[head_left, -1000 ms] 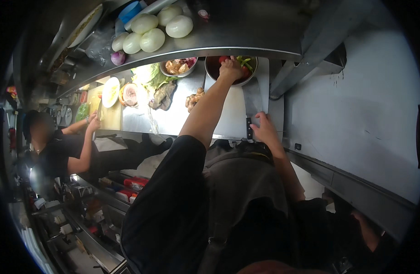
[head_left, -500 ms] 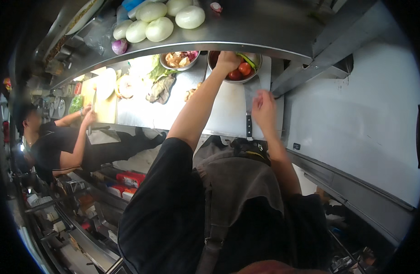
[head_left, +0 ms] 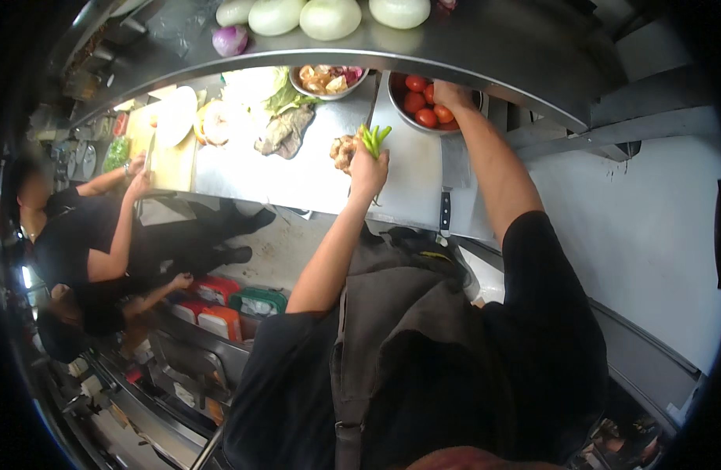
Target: The person collects tomatoes into a bowl, carries them to a sink to rinse them, and then slices the tomatoes into pieces on a cutting board using a cleaver.
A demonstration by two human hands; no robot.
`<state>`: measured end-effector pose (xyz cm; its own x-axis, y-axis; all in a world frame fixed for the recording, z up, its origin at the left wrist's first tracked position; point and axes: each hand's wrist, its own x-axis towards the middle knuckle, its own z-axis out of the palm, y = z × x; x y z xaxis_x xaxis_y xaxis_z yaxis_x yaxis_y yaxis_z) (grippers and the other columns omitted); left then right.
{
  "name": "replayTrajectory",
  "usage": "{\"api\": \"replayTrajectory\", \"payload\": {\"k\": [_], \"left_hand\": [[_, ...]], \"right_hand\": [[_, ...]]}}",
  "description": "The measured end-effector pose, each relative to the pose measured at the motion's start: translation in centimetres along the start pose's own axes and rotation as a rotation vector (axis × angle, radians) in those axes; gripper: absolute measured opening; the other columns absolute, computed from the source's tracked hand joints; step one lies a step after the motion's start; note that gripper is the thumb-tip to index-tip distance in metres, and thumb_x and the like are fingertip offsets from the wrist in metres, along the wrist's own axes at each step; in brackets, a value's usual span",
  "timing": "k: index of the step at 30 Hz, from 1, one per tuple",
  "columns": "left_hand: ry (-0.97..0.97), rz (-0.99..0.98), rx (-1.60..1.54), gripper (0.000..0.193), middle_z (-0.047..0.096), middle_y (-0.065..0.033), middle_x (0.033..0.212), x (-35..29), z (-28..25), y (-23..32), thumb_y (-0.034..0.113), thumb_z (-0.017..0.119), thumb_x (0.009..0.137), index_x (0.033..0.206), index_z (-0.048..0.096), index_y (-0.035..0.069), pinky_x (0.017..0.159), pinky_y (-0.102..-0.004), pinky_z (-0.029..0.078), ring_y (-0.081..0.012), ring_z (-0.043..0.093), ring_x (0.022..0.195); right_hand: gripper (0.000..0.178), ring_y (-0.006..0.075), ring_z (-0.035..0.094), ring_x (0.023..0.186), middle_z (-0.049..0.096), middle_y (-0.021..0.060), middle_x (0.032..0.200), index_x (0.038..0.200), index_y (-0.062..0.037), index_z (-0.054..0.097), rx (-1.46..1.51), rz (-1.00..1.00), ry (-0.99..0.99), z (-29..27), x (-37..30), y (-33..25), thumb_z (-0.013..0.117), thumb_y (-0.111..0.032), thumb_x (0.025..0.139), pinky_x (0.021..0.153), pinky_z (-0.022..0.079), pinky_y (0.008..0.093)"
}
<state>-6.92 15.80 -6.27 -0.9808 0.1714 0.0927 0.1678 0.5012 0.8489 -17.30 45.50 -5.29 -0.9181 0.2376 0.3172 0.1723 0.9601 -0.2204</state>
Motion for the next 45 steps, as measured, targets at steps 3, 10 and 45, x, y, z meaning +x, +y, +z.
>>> {"api": "replayTrajectory", "payload": {"k": [3,10,45], "left_hand": [[-0.045,0.052,0.149,0.07,0.062,-0.0321,0.122,1.6,1.0,-1.2,0.014,0.08,0.089,0.146,0.044,-0.005,0.096,-0.055,0.055,-0.0505,0.065,0.113],[-0.106,0.197,0.272,0.063,0.057,-0.0278,0.132,1.6,-0.1,1.6,0.009,0.077,0.089,0.145,0.051,-0.004,0.105,-0.0515,0.051,-0.0463,0.059,0.122],[-1.239,0.099,-0.204,0.043,0.071,-0.0129,0.112,-12.5,-5.6,11.5,-0.01,0.062,0.079,0.121,0.063,-0.006,0.092,-0.0356,0.055,-0.0219,0.067,0.099]], "right_hand": [[0.051,0.0448,0.056,0.138,0.062,0.0269,0.144,0.141,-0.005,0.064,-0.06,0.002,-0.114,-1.4,0.2,-2.6,0.064,-0.01,0.09,0.116,0.045,0.0516],[0.041,0.0435,0.069,0.118,0.074,0.0247,0.122,0.126,-0.0033,0.072,0.239,0.147,-0.018,-11.7,-1.6,-5.2,0.07,-0.025,0.091,0.1,0.055,0.0515],[0.048,0.0362,0.064,0.113,0.067,0.0187,0.119,0.119,-0.0012,0.063,0.083,0.782,0.006,-20.2,-40.2,-19.8,0.08,-0.024,0.08,0.099,0.053,0.0481]]}}
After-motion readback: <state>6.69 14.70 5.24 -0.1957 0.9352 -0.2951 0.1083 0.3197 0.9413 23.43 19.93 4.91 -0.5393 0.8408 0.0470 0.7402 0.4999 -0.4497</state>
